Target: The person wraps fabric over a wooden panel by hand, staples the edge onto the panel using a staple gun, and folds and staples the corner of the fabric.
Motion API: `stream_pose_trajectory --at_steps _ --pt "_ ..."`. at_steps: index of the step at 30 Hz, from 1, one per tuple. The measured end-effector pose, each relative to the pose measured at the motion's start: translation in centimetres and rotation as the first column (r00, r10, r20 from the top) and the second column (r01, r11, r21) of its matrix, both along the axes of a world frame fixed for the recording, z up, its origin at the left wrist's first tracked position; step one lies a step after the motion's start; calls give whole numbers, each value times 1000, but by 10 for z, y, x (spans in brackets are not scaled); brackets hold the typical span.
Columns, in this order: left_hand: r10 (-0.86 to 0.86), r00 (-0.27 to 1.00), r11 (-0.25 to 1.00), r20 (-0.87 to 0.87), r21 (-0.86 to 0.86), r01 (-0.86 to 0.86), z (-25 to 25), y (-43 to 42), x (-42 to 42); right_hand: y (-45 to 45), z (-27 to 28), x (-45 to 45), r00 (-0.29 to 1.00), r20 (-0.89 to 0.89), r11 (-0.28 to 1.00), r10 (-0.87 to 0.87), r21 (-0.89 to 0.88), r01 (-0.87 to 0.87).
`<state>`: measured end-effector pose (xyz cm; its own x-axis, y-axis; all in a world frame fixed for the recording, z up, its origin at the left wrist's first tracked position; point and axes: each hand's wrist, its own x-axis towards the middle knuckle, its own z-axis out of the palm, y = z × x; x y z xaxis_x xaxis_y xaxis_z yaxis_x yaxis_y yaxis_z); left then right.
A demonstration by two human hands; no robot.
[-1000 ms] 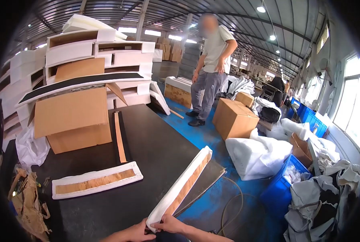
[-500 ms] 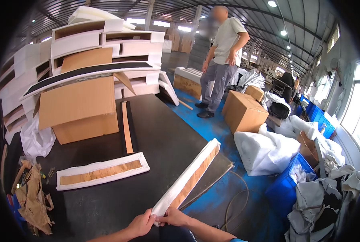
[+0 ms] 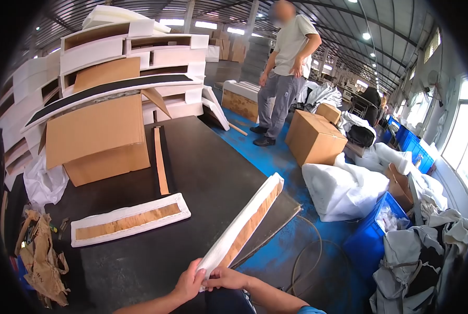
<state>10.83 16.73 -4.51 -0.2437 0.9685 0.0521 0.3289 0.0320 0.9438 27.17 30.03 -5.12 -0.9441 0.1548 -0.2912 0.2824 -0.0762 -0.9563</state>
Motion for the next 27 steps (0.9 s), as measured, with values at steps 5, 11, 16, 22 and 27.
stream_pose_trajectory --at_steps 5,11,16,22,27 --pt "36 999 999 31 -26 -36 -6 -1 -1 0 8 -9 999 40 999 19 -31 -18" --pt "22 998 1000 51 -10 -21 -6 -1 2 1 10 -9 994 99 992 -46 -112 57" --pt "-5 992 1000 128 -22 7 -6 -1 -1 -1 20 -7 993 111 996 -44 -76 53" --pt "-60 955 998 291 27 54 -22 3 -5 -11 27 -7 986 92 979 -141 -136 152" --pt "-34 949 997 314 75 11 -22 2 1 -17 27 -7 979 81 967 -187 -163 198"
